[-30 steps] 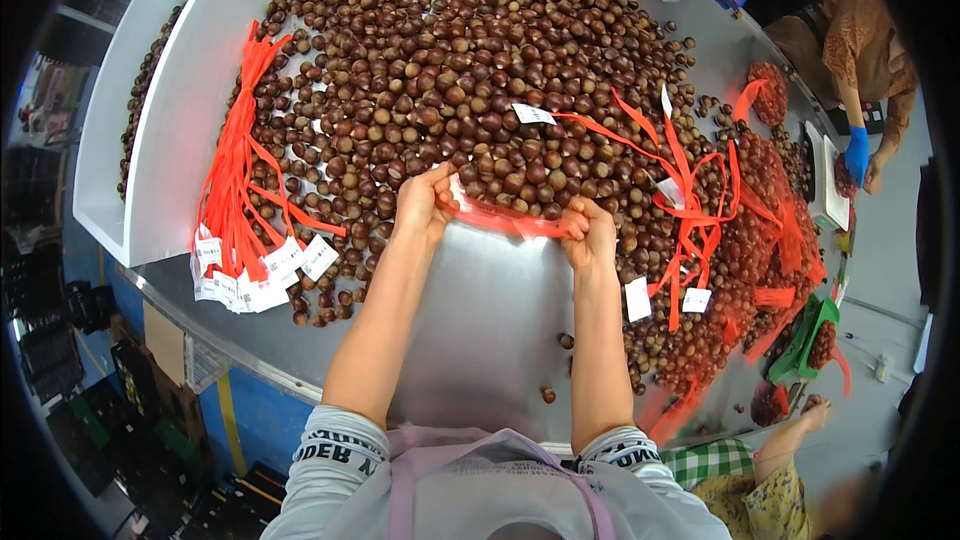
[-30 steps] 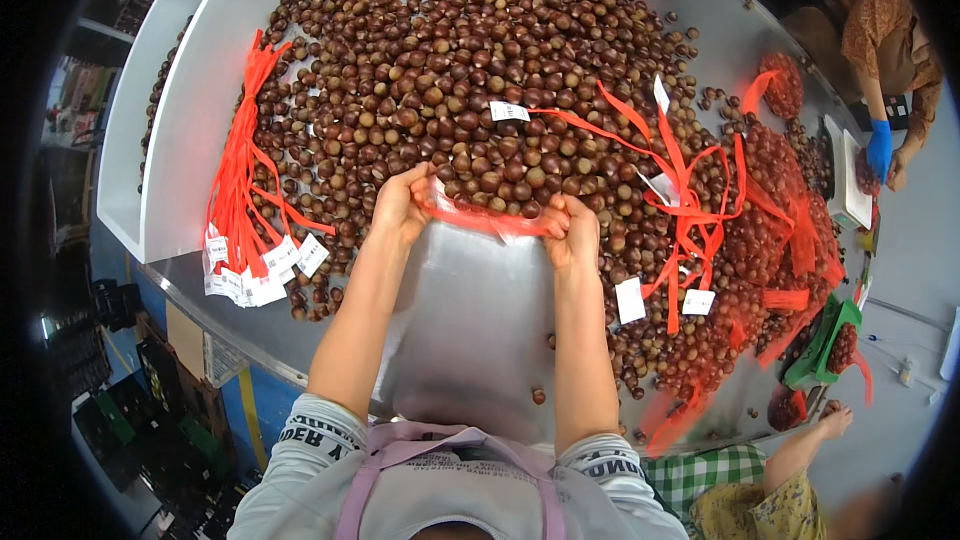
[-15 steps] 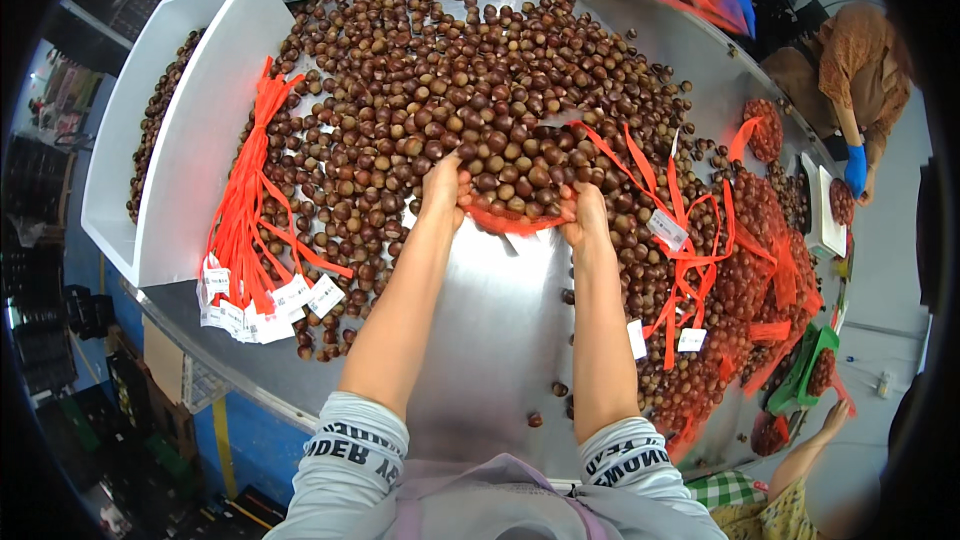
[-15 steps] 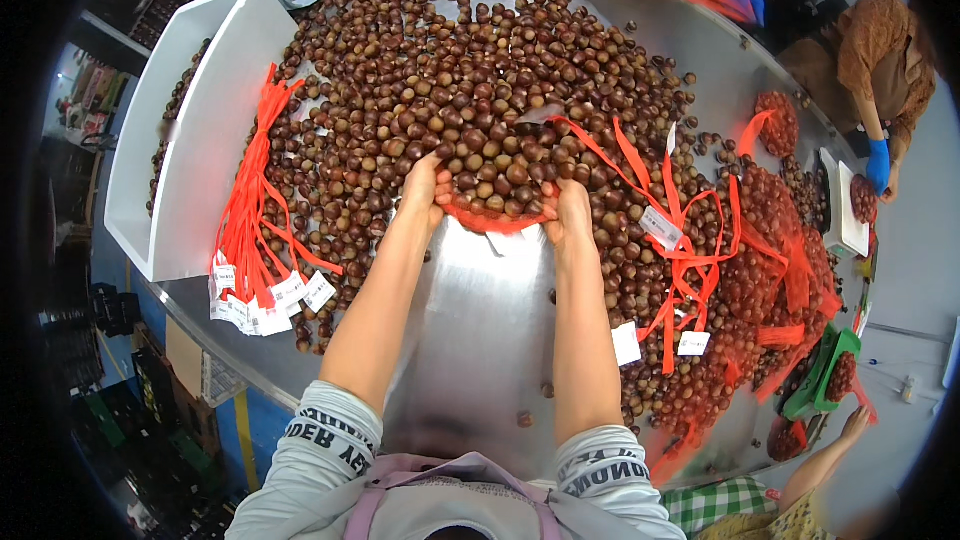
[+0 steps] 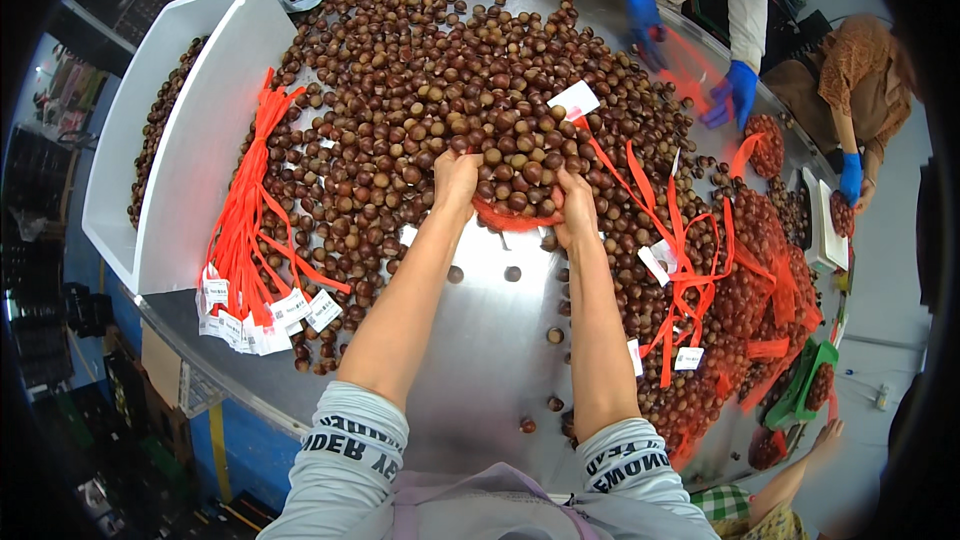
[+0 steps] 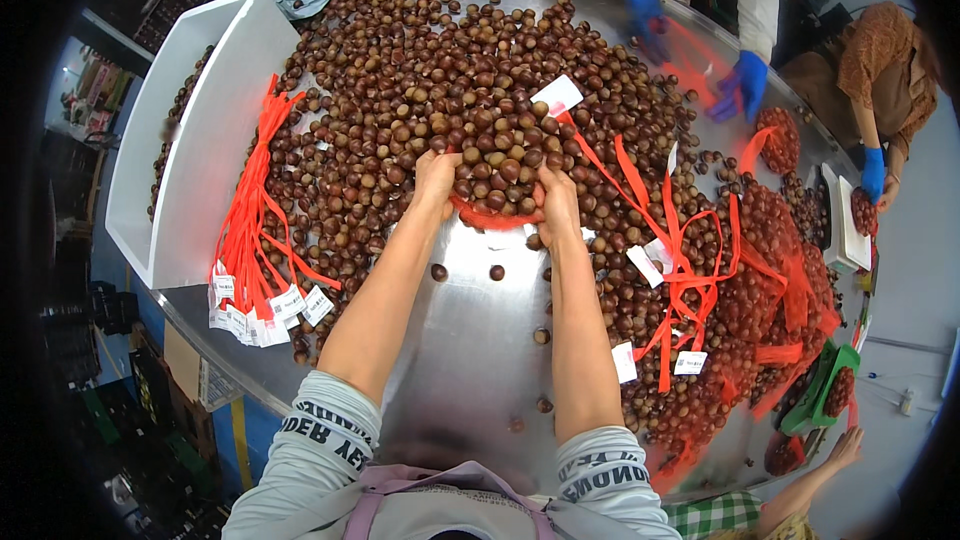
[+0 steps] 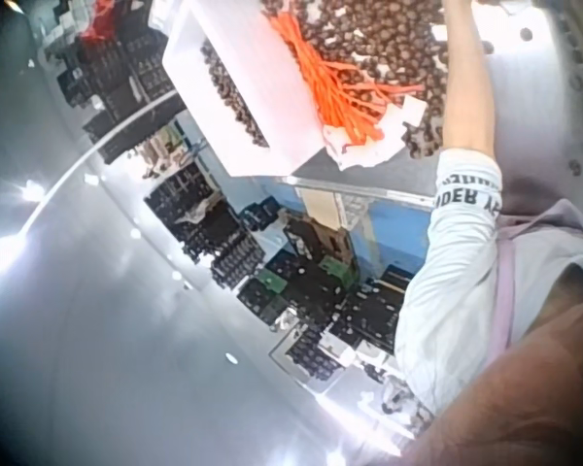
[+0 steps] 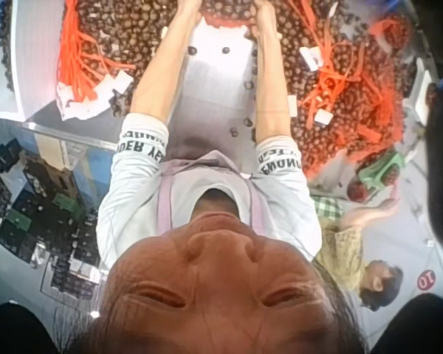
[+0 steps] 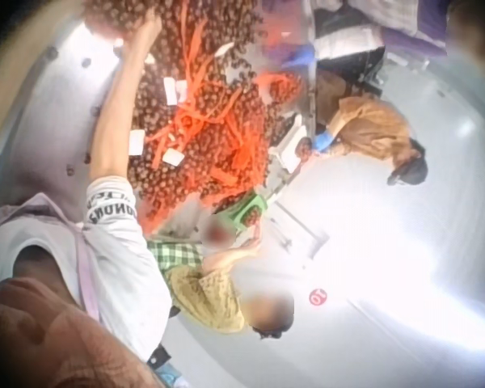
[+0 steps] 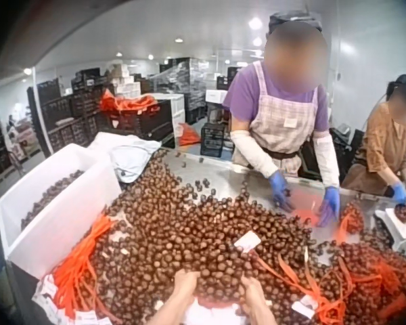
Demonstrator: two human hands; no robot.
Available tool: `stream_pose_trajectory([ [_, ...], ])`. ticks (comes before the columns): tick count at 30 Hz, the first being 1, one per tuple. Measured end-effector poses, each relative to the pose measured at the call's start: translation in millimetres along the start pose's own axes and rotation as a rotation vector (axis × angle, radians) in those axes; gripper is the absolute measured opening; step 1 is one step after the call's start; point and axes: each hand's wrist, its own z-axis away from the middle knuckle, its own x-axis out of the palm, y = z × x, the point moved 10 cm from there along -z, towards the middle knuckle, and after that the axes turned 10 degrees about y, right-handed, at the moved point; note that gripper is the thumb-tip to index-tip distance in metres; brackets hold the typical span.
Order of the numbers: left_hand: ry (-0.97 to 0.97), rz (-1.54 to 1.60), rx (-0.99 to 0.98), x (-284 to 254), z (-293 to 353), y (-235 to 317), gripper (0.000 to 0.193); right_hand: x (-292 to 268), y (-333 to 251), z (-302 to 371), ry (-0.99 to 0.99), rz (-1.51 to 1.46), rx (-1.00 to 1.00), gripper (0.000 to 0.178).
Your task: The person scoops chestnuts from a large pile on a metal table into red mesh bags, ties the bags, and places them aside. Other workers are visible in the background performing similar tasks.
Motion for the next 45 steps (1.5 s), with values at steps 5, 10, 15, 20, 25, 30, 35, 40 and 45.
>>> stream_pose_trajectory([
  [5, -0.021, -0.066, 0.058, -1.5, 11.2, 13.5, 0.021, -0.1, -11.7, 4.1, -0.064, 0.098, -0.152, 0.033],
  [10, -0.104, -0.133, 0.128, 1.0, 42.0, 41.1, 0.024, 3.8, -31.5, 36.9, -0.129, 0.067, -0.209, 0.035],
  [15, -0.215, -0.182, 0.199, 3.2, 95.1, 67.3, 0.022, -24.4, -44.4, 71.4, -0.01, 0.12, -0.338, 0.025],
  [20, -0.356, -0.225, 0.311, 4.2, 163.2, 94.0, 0.023, -41.0, -79.3, 150.8, 0.033, 0.284, -0.575, 0.017],
  [25, -0.498, -0.329, 0.283, 8.7, 235.9, 90.9, 0.023, -47.8, -84.3, 219.2, -0.112, 0.348, -0.579, 0.027],
  [30, -0.582, -0.312, 0.277, 34.6, 305.5, 62.5, 0.023, -48.3, -54.3, 275.4, -0.417, 0.479, -0.563, 0.05],
  [35, -0.808, -0.44, 0.395, 54.3, 405.4, 64.3, 0.022, -94.6, -41.1, 296.3, -0.35, 0.46, -0.507, 0.024],
  [40, -0.779, -0.334, 0.546, 33.6, 429.3, 73.2, 0.018, -226.9, -87.7, 323.0, -0.064, 0.019, -0.472, 0.031],
  [45, -0.608, -0.659, 0.432, -35.5, 362.7, 6.2, 0.017, -344.9, -175.7, 390.1, 0.28, -0.046, -0.827, 0.028],
])
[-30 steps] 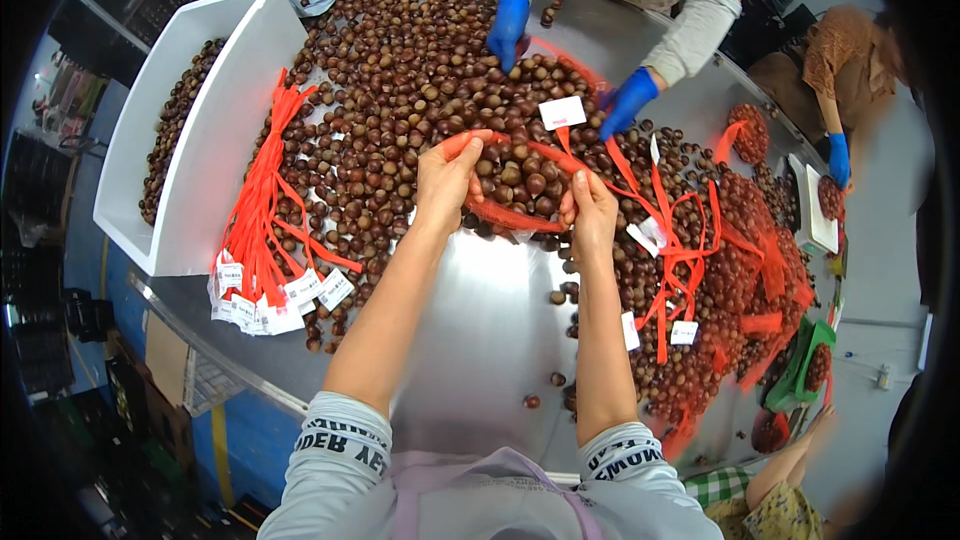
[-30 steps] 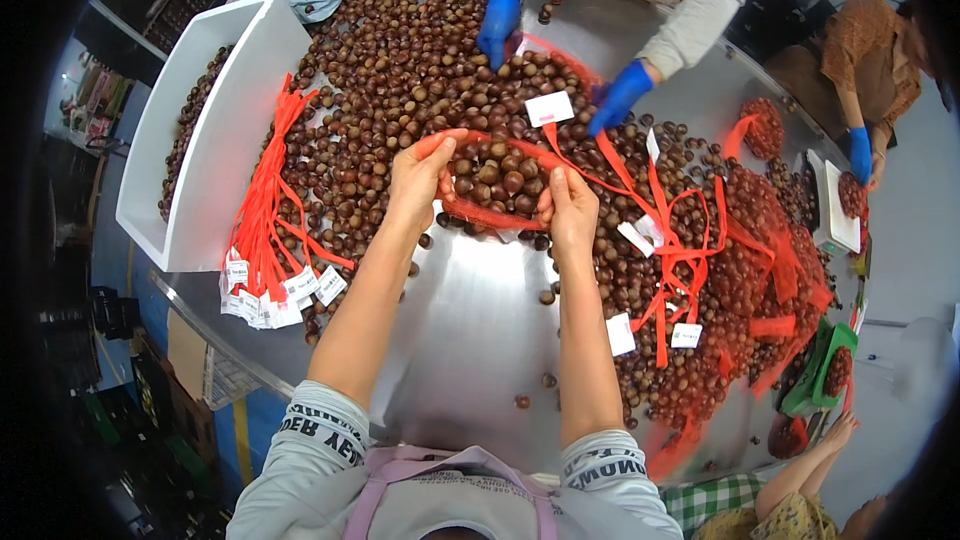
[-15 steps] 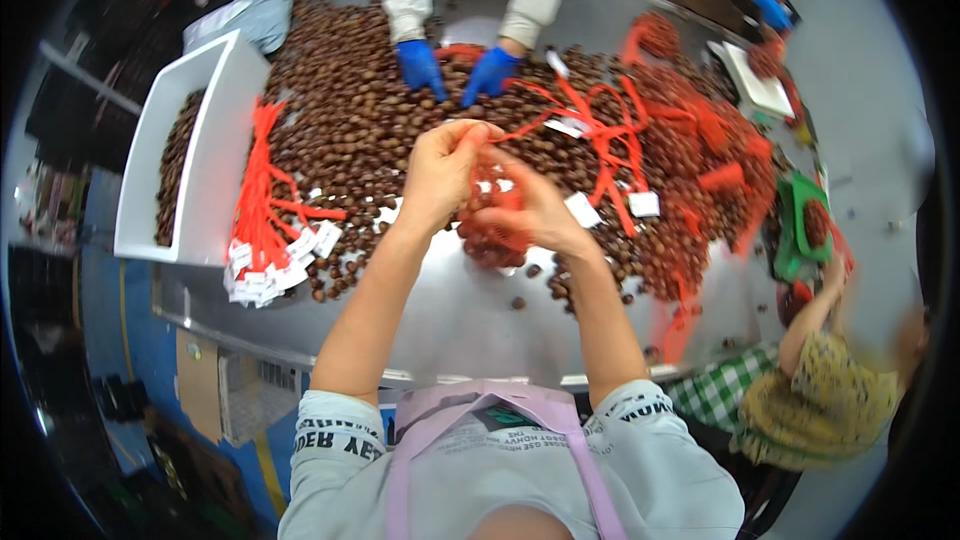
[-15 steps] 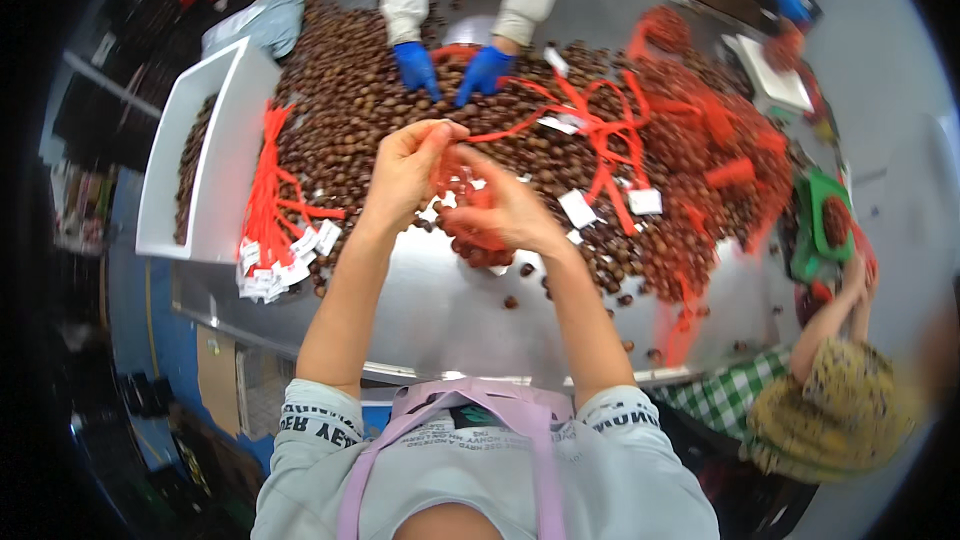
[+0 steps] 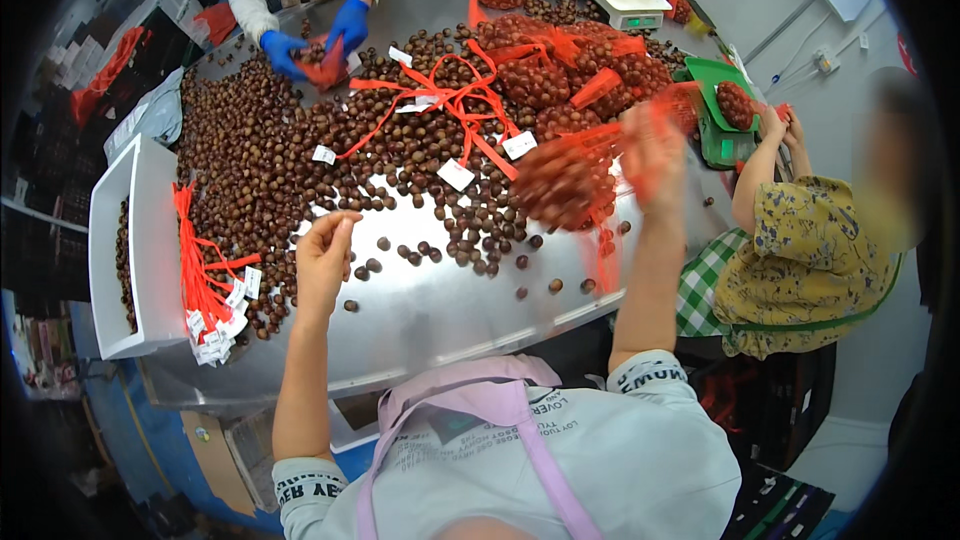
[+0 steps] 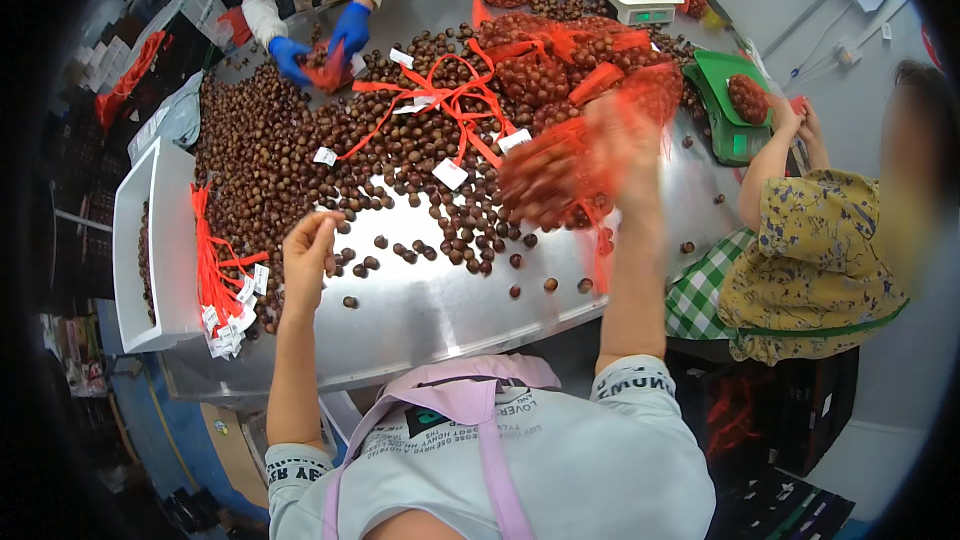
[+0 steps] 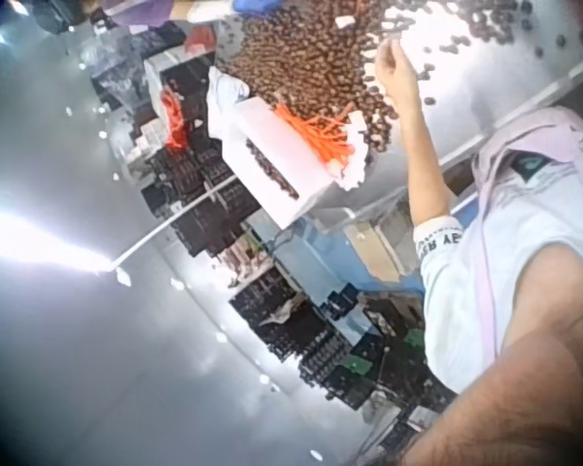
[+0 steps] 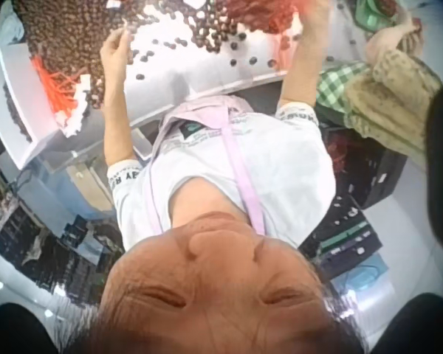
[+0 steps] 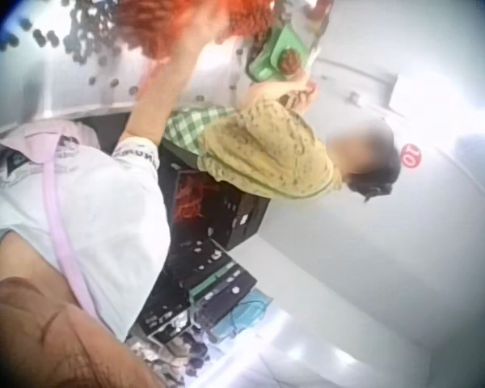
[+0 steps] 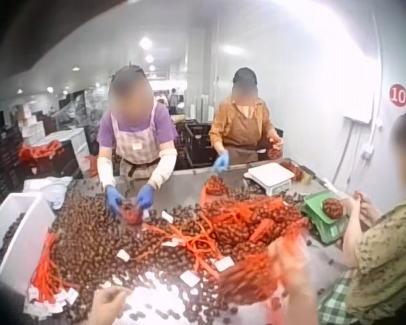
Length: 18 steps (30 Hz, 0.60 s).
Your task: The person scoops chestnuts from a large pile on a metal table into red mesh bags, ties the bags, and places them aside. Other workers are visible in the background performing similar tasks.
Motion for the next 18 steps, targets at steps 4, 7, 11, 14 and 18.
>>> stream_pose_trajectory([
  [4, 0.305, -0.629, 0.138, -42.5, 11.6, -77.1, 0.044, -85.9, -27.9, -43.4, 0.22, 0.202, -0.2, 0.027],
  [7, 0.498, -1.004, 0.189, -72.4, 31.2, -130.7, 0.062, -178.3, -7.8, -89.1, 0.394, 0.428, -0.342, 0.026],
  [11, 0.583, -1.172, -0.104, -86.4, 62.0, -184.0, 0.071, -239.8, 28.6, -103.1, 0.509, 0.867, -0.301, 0.024],
  [14, 0.604, -1.127, -0.081, -75.8, 75.9, -189.3, 0.068, -180.8, 59.7, -59.0, 0.274, 1.045, -0.269, 0.042],
  [18, 0.531, -1.013, 0.026, -31.5, 59.2, -175.1, 0.064, -111.5, 164.3, 20.1, -0.181, 1.146, -0.18, 0.081],
])
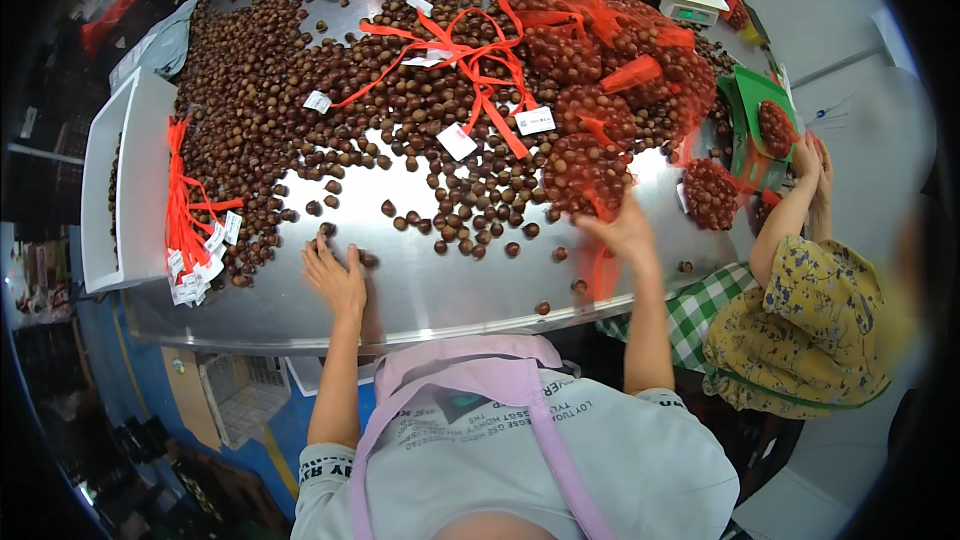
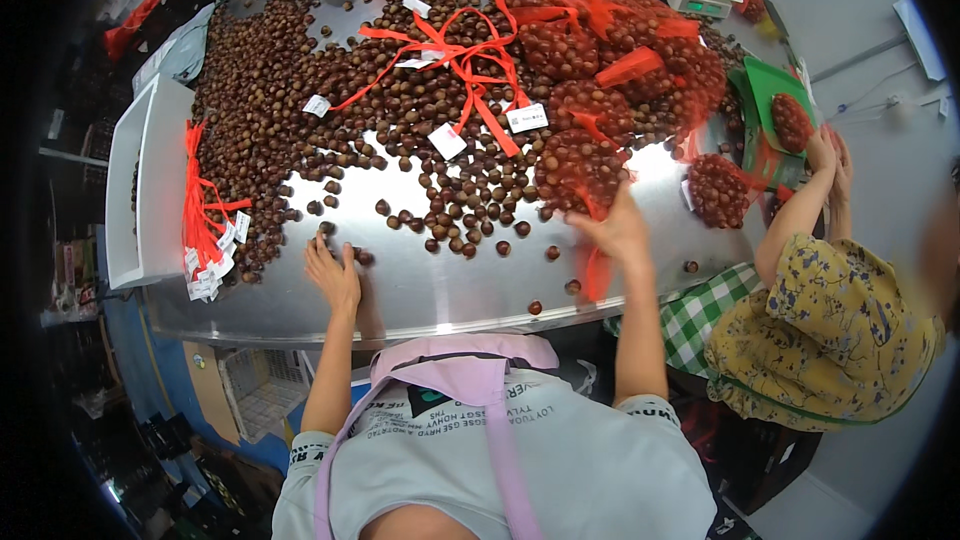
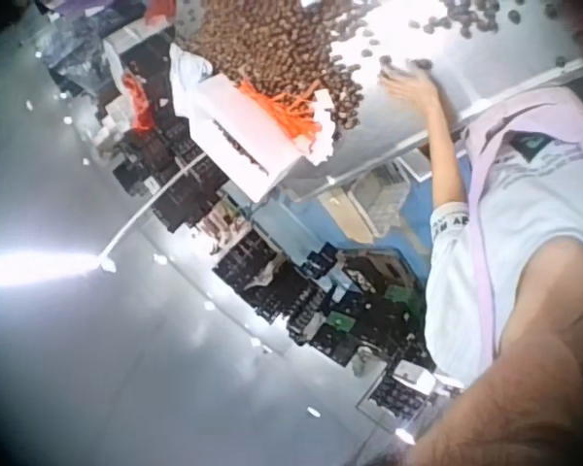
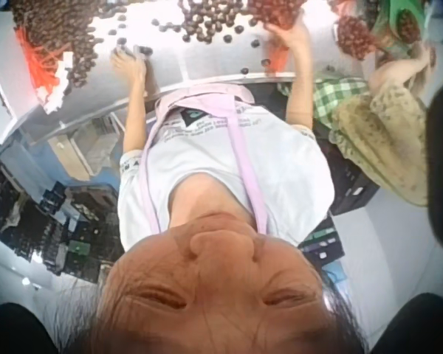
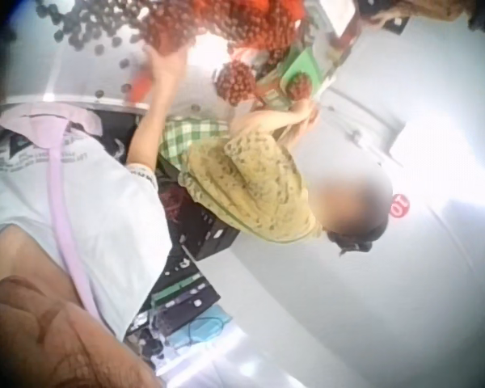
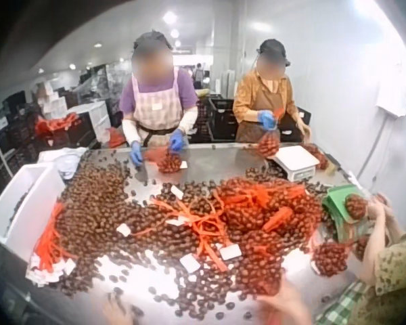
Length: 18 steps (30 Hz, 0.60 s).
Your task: The person scoops chestnuts from a large pile on a metal table into red mesh bags, ties the bags, and places them aside. Other workers are visible in the background performing similar tasks.
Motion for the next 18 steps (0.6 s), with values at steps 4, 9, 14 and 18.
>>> stream_pose_trajectory([
  [4, -0.068, 0.014, 0.153, 19.5, 9.4, 55.1, 0.063, 14.6, 29.7, -4.1, -0.229, 0.304, 0.246, 0.047],
  [9, -0.117, 0.122, 0.302, 35.3, 23.7, 118.0, 0.061, -2.6, 45.8, -47.0, -0.176, -0.411, 0.379, 0.022],
  [14, -0.138, 0.13, 0.344, 32.4, 29.4, 132.5, 0.058, -82.0, 38.4, -87.8, 0.168, -0.989, 0.461, 0.033],
  [18, -0.117, 0.161, 0.34, 27.9, 27.3, 130.6, 0.055, -136.5, 53.4, -99.1, 0.407, -1.056, 0.367, 0.029],
])
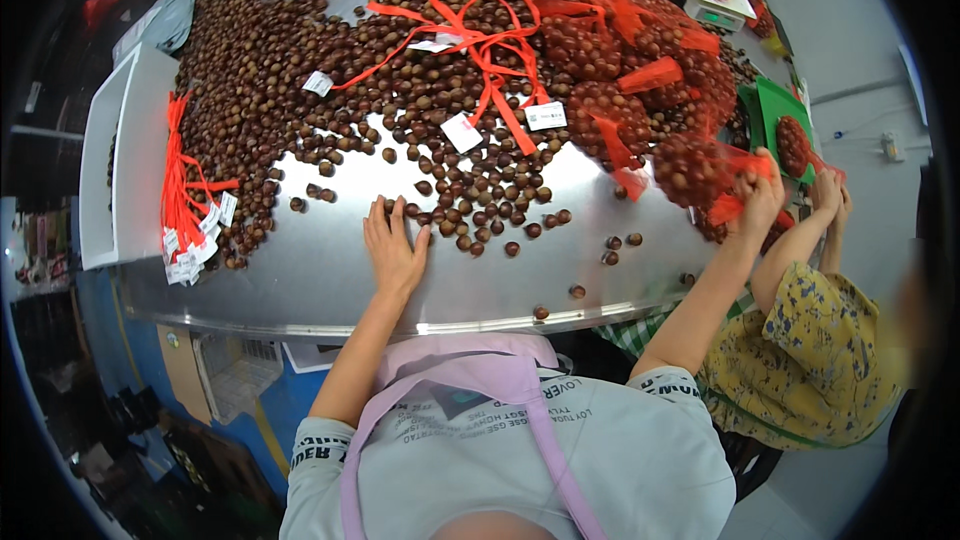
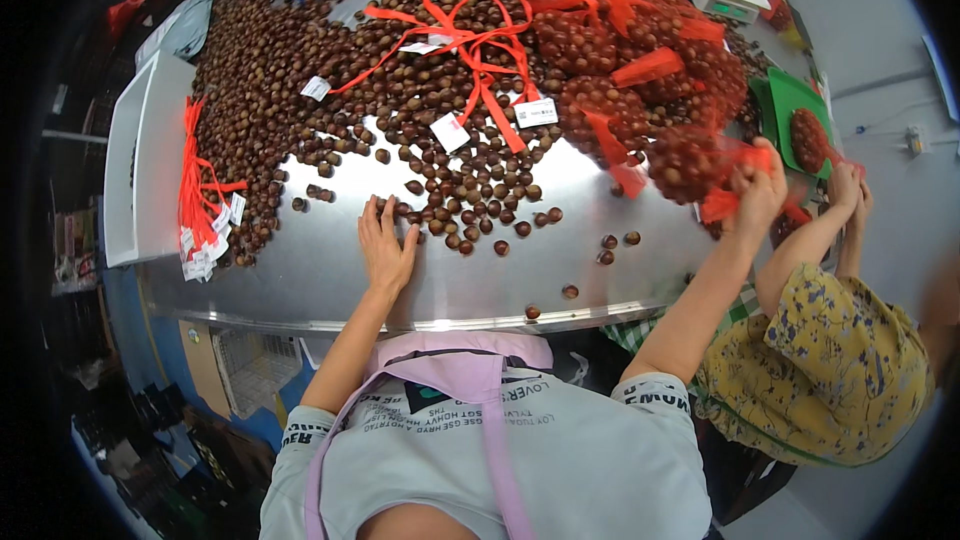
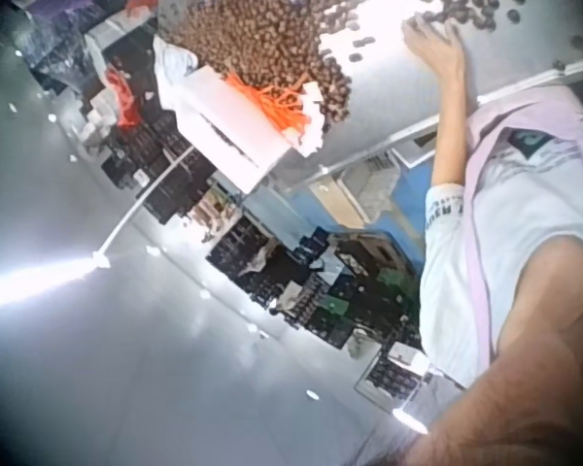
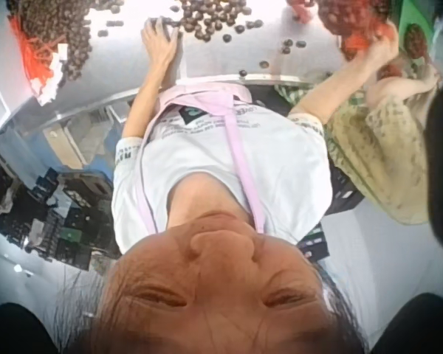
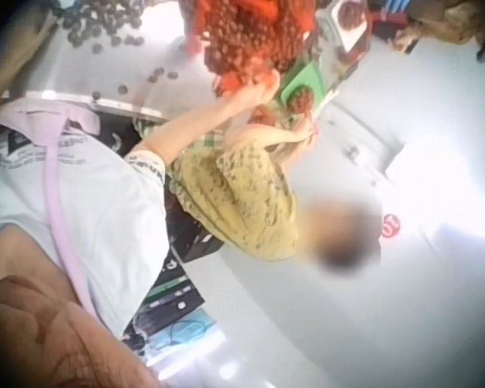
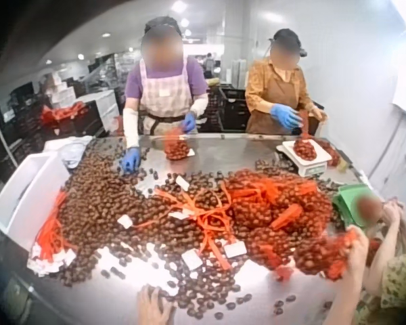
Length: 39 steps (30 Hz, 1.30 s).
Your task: The person scoops chestnuts from a large pile on a metal table into red mesh bags, ties the bags, and places them aside. Other workers are visible in the background performing similar tasks.
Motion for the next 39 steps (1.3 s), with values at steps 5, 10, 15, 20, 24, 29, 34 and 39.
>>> stream_pose_trajectory([
  [5, -0.004, -0.058, 0.005, 1.6, -1.1, 4.3, 0.054, -0.5, 56.3, -12.4, -0.097, 0.595, -0.138, 0.026],
  [10, -0.018, -0.067, 0.0, 1.6, 1.3, 0.7, 0.054, 144.3, 75.6, 75.2, -0.418, 0.918, -0.267, 0.036],
  [15, -0.089, -0.019, 0.018, -5.5, -3.3, 9.3, 0.056, 252.7, 173.9, 120.6, -0.638, 1.187, -0.208, 0.047],
  [20, 0.063, 0.169, -0.074, -32.8, -6.7, 7.3, 0.048, 288.3, 205.1, 127.6, -0.661, 1.068, -0.323, 0.03],
  [24, 0.163, 0.307, 0.069, -76.5, -27.0, 44.4, 0.051, 295.7, 149.6, 188.2, -0.938, 0.821, -0.405, 0.027],
  [29, -0.019, 0.413, 0.396, -84.7, -33.8, 101.6, 0.065, 277.3, 51.7, 308.2, -1.482, 0.479, -0.553, 0.024],
  [34, -0.242, 0.642, 0.182, -55.9, -11.6, 59.1, 0.014, 254.9, 25.9, 261.1, -1.114, 0.228, 0.209, 0.021],
  [39, -0.351, 0.757, -0.016, -59.3, 22.8, 4.4, 0.018, 264.8, 11.1, 221.9, -0.842, 0.174, -0.027, 0.024],
])
